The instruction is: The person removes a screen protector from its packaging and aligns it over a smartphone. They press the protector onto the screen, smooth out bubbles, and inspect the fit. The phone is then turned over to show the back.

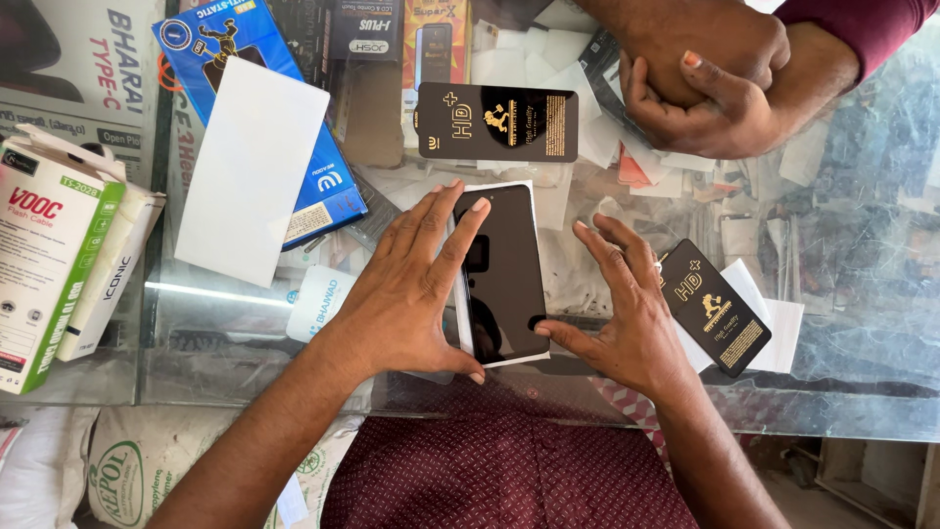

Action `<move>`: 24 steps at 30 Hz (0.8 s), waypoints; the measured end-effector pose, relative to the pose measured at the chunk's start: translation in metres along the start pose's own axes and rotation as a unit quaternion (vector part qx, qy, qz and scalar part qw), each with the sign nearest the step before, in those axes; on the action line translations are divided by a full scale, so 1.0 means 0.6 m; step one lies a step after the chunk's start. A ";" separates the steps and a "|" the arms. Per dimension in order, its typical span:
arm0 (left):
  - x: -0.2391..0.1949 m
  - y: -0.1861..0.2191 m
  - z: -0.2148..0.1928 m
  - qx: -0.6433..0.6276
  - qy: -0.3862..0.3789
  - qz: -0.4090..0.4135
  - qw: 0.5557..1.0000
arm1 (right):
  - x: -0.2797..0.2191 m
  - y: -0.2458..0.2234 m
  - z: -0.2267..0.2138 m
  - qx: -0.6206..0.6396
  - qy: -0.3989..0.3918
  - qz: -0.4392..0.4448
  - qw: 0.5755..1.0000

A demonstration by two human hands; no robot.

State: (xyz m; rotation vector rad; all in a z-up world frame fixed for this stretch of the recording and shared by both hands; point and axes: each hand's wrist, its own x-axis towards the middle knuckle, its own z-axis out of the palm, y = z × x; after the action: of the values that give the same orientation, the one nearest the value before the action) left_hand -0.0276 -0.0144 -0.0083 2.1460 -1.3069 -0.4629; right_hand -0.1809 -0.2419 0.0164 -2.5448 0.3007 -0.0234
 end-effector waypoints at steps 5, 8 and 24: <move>0.001 0.000 0.001 -0.002 0.003 0.002 1.000 | 0.000 0.000 0.002 0.004 -0.010 0.014 1.000; 0.001 0.000 0.000 -0.003 0.012 0.007 1.000 | 0.002 -0.002 0.003 0.004 -0.022 0.029 0.999; 0.002 0.008 0.013 0.039 0.049 -0.001 0.998 | -0.006 -0.012 0.026 -0.014 -0.028 0.036 0.999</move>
State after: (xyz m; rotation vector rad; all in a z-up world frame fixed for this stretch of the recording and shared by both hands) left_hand -0.0345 -0.0193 -0.0112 2.2040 -1.2881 -0.3071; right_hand -0.1817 -0.2268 0.0076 -2.5556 0.3733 0.0803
